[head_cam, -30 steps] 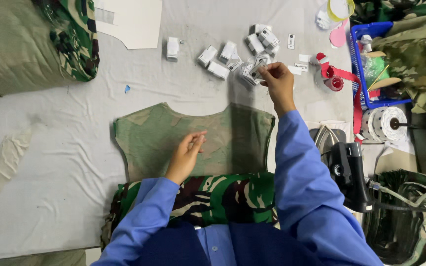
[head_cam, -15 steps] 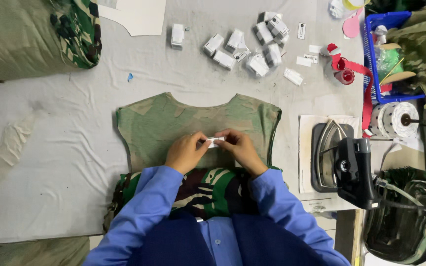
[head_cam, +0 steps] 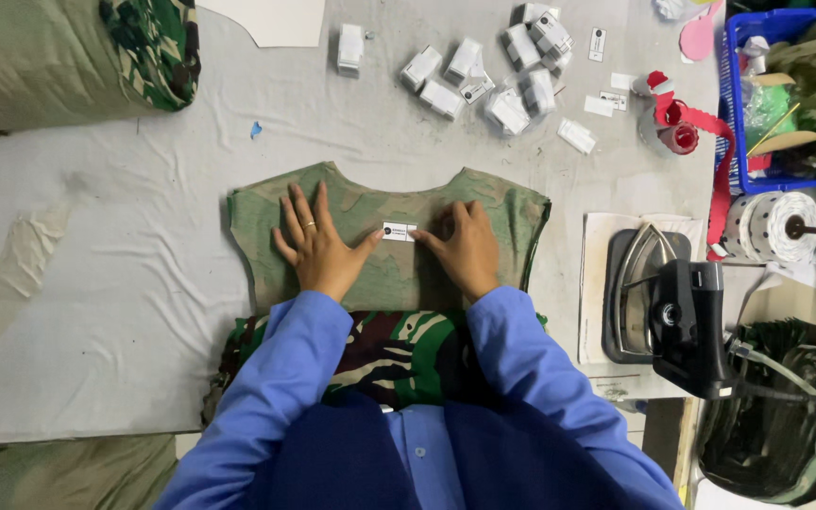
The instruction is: The person places small white labels onto the collar area of a camouflage-patterned shirt and uses a steam iron to press them into place. The person repeats this process for multiple shirts, folding the garment after each label is applied.
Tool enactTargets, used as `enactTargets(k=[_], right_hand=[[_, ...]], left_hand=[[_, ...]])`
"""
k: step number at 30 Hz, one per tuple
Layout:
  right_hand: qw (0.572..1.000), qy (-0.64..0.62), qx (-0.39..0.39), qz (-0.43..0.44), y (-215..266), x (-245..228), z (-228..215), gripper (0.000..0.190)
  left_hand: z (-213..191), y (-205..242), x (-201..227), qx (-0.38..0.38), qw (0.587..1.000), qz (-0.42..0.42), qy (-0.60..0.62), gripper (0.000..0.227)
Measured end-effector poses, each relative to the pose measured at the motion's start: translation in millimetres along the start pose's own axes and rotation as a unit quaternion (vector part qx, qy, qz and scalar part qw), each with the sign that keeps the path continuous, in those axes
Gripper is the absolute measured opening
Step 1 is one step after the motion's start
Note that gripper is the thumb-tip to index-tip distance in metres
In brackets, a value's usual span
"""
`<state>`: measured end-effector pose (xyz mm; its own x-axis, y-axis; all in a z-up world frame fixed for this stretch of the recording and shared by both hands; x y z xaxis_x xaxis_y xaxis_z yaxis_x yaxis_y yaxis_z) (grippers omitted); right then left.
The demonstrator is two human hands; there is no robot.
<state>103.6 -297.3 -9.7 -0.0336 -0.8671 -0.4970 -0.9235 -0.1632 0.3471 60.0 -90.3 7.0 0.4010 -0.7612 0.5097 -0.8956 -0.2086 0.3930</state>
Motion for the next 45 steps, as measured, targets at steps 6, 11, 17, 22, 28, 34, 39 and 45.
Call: enactTargets(k=[6, 11, 17, 22, 28, 34, 39, 45], right_hand=[[1.000, -0.022, 0.005, -0.010, 5, -9, -5, 0.054], [0.999, -0.037, 0.009, -0.008, 5, -10, -6, 0.051], [0.999, -0.050, -0.001, -0.006, 3, -8, -5, 0.049], [0.999, -0.047, 0.007, -0.010, 4, -10, -8, 0.049], [0.998, -0.039, 0.036, -0.037, 41, 29, -59, 0.040], [0.908, 0.264, 0.267, 0.184, 131, 204, -171, 0.045], [0.963, 0.076, 0.124, 0.228, 118, 232, -183, 0.046], [0.976, 0.186, -0.035, 0.105, 75, 69, -153, 0.046]], left_hand=[[7, -6, -6, -0.015, 0.999, -0.012, -0.034, 0.110], [10, -7, -9, -0.006, 0.999, -0.012, -0.041, 0.108], [10, -8, -7, -0.017, 0.999, -0.024, -0.043, 0.107], [15, -9, -7, -0.006, 0.999, -0.020, -0.045, 0.107], [10, -8, -20, 0.021, 1.000, 0.010, 0.008, 0.090], [-46, -21, -76, -0.081, 0.995, -0.052, -0.017, 0.062], [-47, -24, -128, 0.287, 0.943, 0.111, -0.127, 0.045], [-21, -47, -163, 0.332, 0.930, 0.075, -0.138, 0.034]])
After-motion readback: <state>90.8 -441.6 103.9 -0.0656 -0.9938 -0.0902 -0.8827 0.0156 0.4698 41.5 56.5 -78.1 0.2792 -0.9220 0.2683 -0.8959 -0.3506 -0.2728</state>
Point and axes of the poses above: each hand's wrist, its own y-axis away from the middle knuckle, its own z-axis out of the palm, x = y × z, the point moved 2 cm from there along -y, towards the middle knuckle, and after that the axes turned 9 degrees about -x, right-handed, at the moved point
